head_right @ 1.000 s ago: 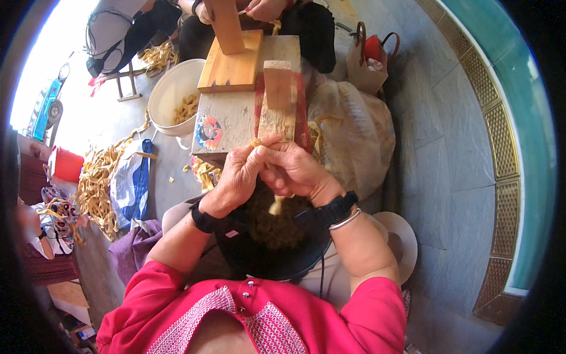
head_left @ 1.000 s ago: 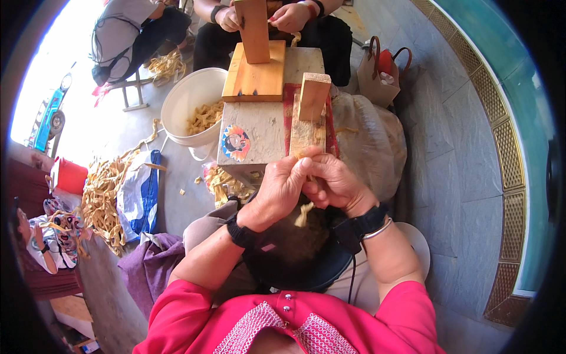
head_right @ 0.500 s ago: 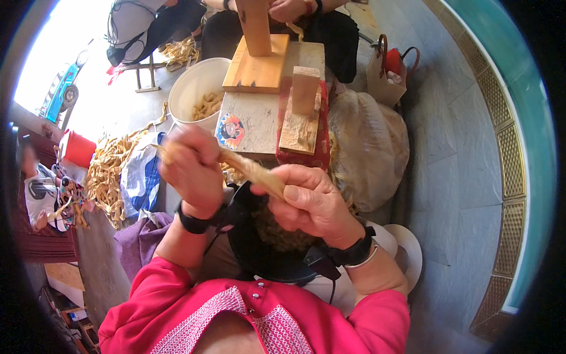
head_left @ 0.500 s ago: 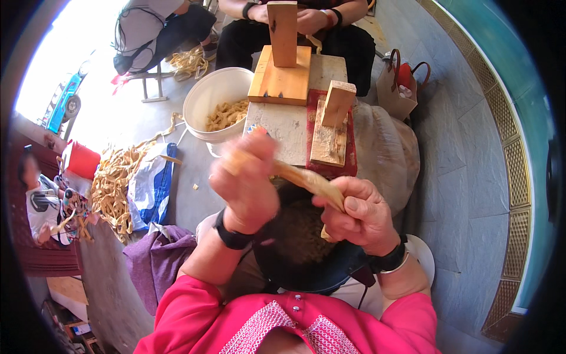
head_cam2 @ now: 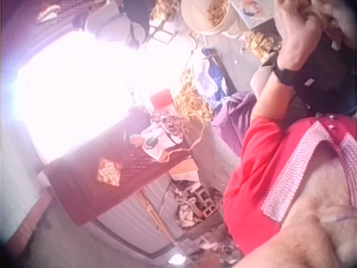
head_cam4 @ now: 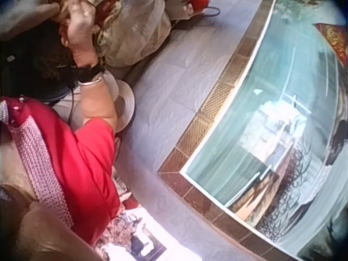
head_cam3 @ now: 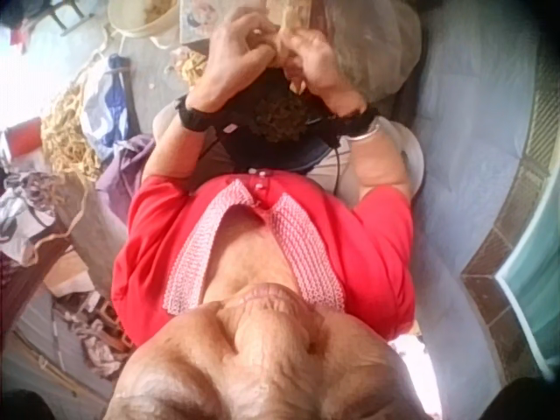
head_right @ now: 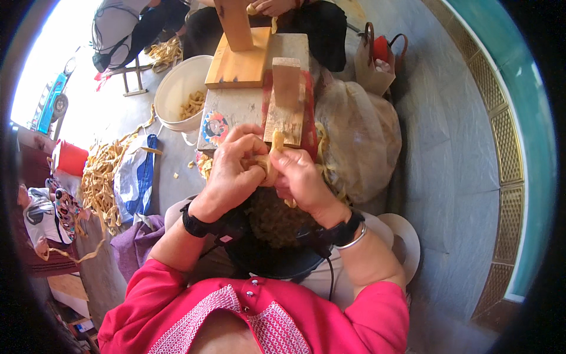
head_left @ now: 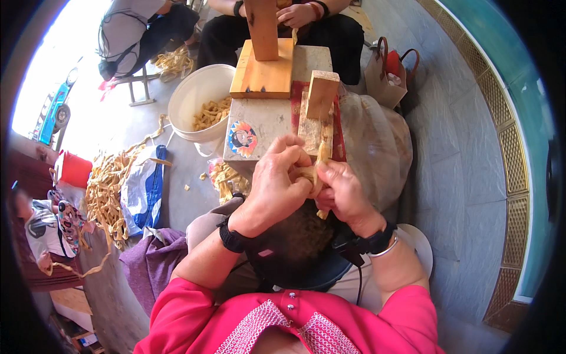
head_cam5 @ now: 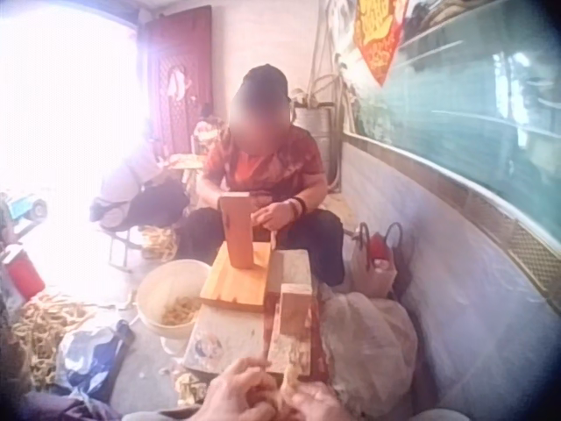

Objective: The person shapes and knots strips of dough by hand, repeatedly stretching them and pressing them against a wooden block before placing them into a pot.

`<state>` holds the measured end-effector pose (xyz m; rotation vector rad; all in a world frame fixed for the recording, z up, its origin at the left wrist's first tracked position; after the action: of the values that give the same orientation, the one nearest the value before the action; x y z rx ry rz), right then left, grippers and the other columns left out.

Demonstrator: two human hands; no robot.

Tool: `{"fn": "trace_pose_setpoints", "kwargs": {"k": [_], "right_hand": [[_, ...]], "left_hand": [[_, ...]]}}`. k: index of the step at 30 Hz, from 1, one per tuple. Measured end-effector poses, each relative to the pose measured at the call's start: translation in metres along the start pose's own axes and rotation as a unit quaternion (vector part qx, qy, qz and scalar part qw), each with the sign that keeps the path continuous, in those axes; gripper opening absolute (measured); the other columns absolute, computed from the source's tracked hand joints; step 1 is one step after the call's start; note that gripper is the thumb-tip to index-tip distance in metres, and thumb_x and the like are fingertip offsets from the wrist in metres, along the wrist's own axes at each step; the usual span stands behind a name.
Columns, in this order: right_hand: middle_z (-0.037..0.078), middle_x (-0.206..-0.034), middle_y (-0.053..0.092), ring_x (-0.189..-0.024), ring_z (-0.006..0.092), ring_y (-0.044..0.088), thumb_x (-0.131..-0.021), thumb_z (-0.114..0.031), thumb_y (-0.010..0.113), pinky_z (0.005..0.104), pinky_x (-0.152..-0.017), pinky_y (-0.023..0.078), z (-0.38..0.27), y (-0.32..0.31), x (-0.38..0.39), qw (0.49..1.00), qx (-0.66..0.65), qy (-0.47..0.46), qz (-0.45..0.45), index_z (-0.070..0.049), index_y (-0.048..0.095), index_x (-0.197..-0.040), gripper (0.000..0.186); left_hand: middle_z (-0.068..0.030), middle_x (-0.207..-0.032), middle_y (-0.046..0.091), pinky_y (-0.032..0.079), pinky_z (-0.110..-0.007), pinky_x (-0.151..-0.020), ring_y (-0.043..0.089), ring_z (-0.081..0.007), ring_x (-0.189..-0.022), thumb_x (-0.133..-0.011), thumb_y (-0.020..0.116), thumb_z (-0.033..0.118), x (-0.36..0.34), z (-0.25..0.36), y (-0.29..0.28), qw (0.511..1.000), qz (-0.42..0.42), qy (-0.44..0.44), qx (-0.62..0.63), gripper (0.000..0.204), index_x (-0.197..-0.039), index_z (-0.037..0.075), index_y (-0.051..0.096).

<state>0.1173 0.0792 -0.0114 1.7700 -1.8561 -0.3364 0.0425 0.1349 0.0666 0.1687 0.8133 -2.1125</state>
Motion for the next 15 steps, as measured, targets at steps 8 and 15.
{"fn": "trace_pose_setpoints", "kwargs": {"k": [8, 15], "right_hand": [[-0.003, -0.06, 0.049, -0.045, 0.0037, 0.038, -0.09, -0.022, 0.058, 0.0198, -0.039, 0.03, 0.001, -0.009, -0.004, 0.994, 0.094, 0.036, -0.033, -0.004, 0.058, -0.087, 0.019], [0.001, -0.075, 0.061, -0.048, 0.0019, 0.038, -0.088, -0.012, 0.061, 0.0177, -0.041, 0.032, -0.002, -0.012, -0.001, 0.999, -0.001, 0.017, -0.048, 0.0, 0.062, -0.099, 0.017]], "left_hand": [[-0.0158, -0.075, 0.06, 0.048, -0.033, -0.058, 0.06, -0.0297, -0.063, -0.075, 0.05, -0.005, 0.009, 0.008, 0.004, 0.997, -0.032, 0.06, -0.025, 0.007, -0.08, 0.0, 0.052], [-0.0126, -0.067, 0.058, 0.046, -0.035, -0.054, 0.058, -0.0269, -0.058, -0.072, 0.061, -0.001, 0.005, -0.026, -0.003, 0.995, 0.013, -0.097, -0.001, 0.009, -0.076, 0.002, 0.053]]}}
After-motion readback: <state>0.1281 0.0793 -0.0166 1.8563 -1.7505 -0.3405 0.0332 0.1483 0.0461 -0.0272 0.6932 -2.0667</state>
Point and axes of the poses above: each hand's wrist, its own x-axis away from the middle knuckle, its own y-axis out of the palm, z = x × y, the point moved 10 cm from there along -x, towards the middle knuckle
